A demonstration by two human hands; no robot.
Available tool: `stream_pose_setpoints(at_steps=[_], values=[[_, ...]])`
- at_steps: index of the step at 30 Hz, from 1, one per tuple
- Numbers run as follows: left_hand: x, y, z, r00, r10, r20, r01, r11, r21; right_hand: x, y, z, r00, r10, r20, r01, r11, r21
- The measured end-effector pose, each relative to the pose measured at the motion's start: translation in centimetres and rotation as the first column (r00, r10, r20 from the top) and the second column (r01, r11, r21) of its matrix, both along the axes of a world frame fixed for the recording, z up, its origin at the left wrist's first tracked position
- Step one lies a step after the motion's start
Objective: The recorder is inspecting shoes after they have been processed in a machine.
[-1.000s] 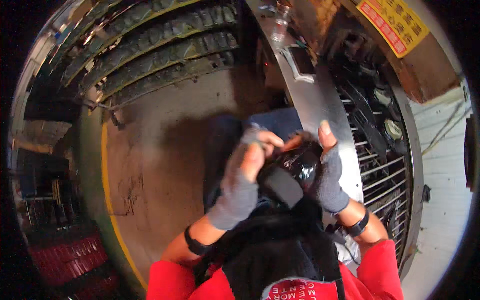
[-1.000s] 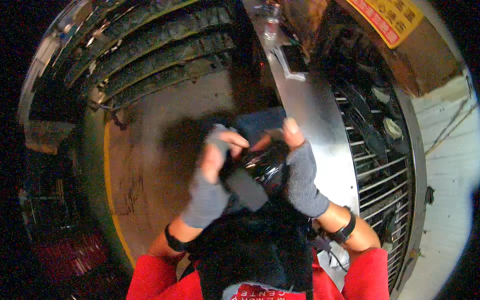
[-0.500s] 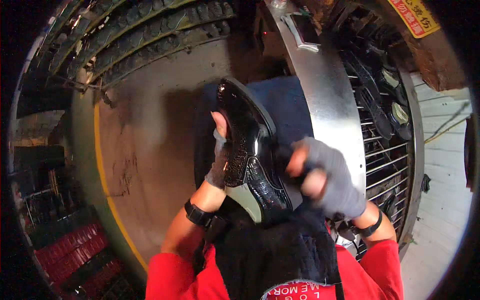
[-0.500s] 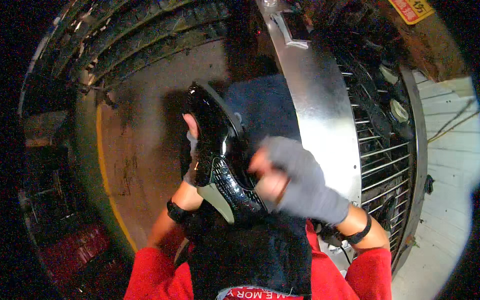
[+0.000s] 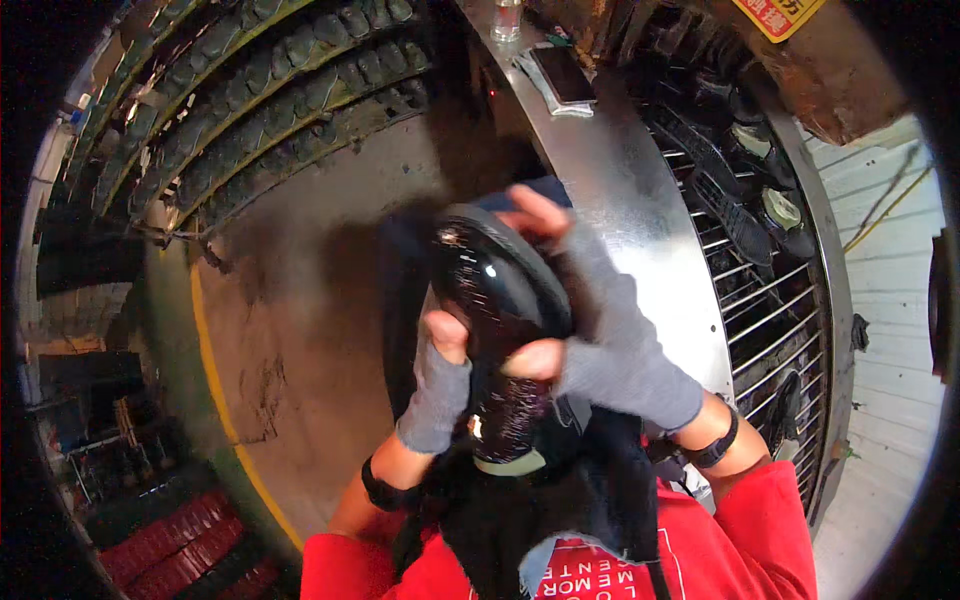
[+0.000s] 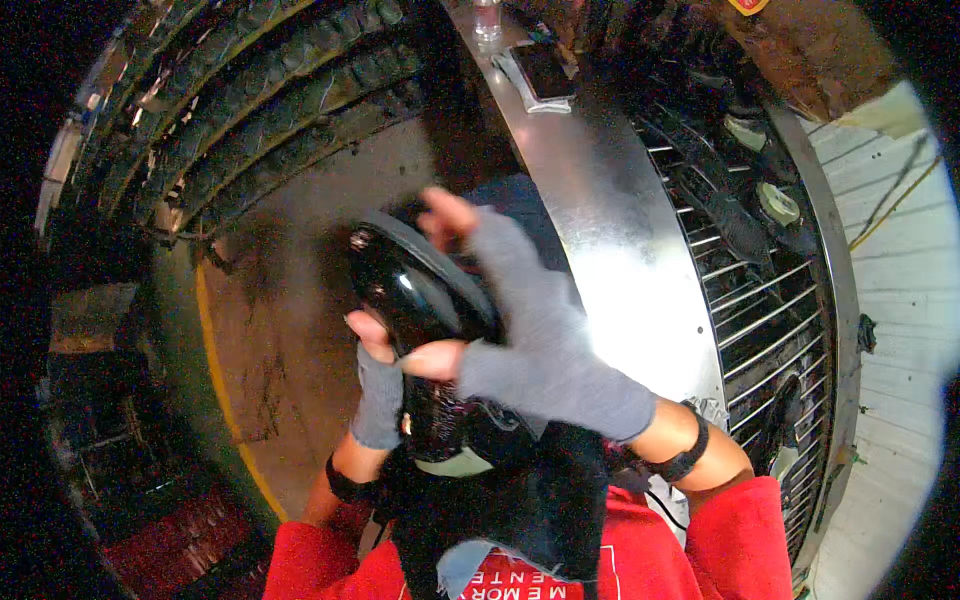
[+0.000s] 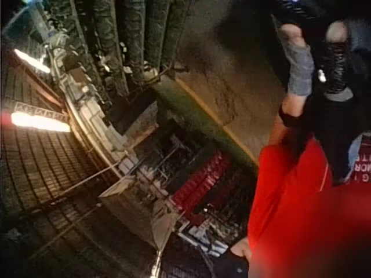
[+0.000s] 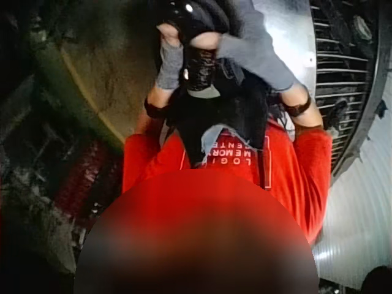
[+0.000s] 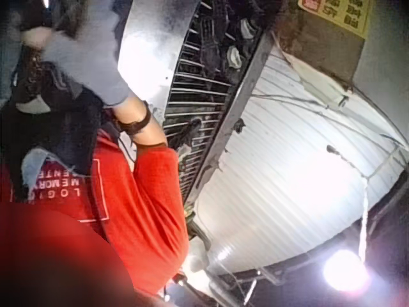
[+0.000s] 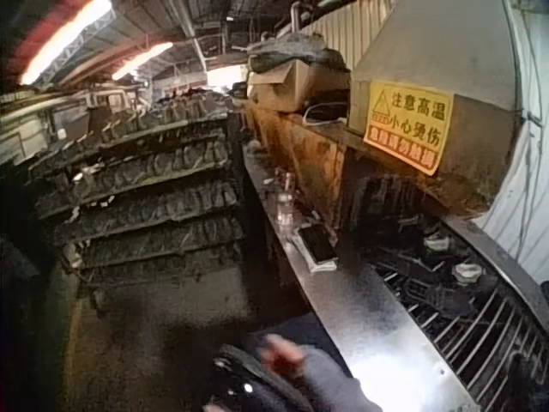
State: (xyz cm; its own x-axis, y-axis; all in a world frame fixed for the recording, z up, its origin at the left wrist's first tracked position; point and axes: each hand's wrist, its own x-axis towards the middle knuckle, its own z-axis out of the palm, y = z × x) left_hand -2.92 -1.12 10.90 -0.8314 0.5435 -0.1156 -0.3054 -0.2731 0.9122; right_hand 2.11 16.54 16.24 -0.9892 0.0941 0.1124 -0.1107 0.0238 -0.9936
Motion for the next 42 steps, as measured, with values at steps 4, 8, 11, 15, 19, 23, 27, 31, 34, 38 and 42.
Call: stream_pose_setpoints(at_steps=[4,8,11,15,19,23,27,31,34,38,42], values=[[1.4,-0.8,0.0,0.973,0.198,-0.117,-0.192,0.980,0.059,-0.2,-2.3,0.4,0.991,-0.038,-0.128,0.050,0.995,0.087],[1.9,-2.4,1.8,0.924,0.275,-0.265,-0.332,0.922,-0.198,0.6,-2.3,-2.1,0.999,0.049,-0.016,-0.049,0.999,0.019],[-0.1,-2.9,5.5,0.885,0.102,-0.455,-0.259,0.919,-0.299,0.7,-2.1,-3.4,0.985,0.112,0.134,-0.070,0.955,-0.290],[-6.3,0.1,7.2,0.916,0.042,-0.399,-0.029,0.999,0.039,-0.3,-0.7,-5.2,0.835,0.489,0.252,-0.008,0.468,-0.883],[-9.1,2.0,4.0,0.867,-0.132,-0.481,0.090,0.990,-0.110,-0.5,0.2,-8.1,0.832,0.496,0.250,0.018,0.425,-0.905],[-8.5,1.9,0.9,0.945,-0.047,-0.323,0.035,0.998,-0.043,2.3,0.6,-8.0,0.755,0.452,0.476,0.256,0.465,-0.848],[-3.9,1.4,0.1,0.963,0.196,-0.185,-0.199,0.980,0.006,5.5,0.9,-5.0,0.882,0.196,0.428,-0.128,0.975,-0.182],[-0.5,2.1,-1.2,0.861,0.295,-0.415,-0.351,0.934,-0.066,5.7,-0.3,-5.5,0.830,0.059,0.554,0.140,0.940,-0.310],[-1.8,3.4,-3.0,0.852,0.123,-0.509,-0.258,0.944,-0.203,5.0,0.3,-7.3,0.823,0.145,0.550,0.330,0.666,-0.669],[-5.2,3.6,-5.1,0.954,-0.236,-0.184,0.217,0.969,-0.114,6.8,6.8,-7.8,0.866,-0.143,0.478,0.465,0.581,-0.668],[-5.4,0.5,-7.3,0.919,-0.394,0.000,0.376,0.877,-0.299,15.9,18.8,-6.4,0.758,-0.373,0.535,0.589,0.744,-0.317]])
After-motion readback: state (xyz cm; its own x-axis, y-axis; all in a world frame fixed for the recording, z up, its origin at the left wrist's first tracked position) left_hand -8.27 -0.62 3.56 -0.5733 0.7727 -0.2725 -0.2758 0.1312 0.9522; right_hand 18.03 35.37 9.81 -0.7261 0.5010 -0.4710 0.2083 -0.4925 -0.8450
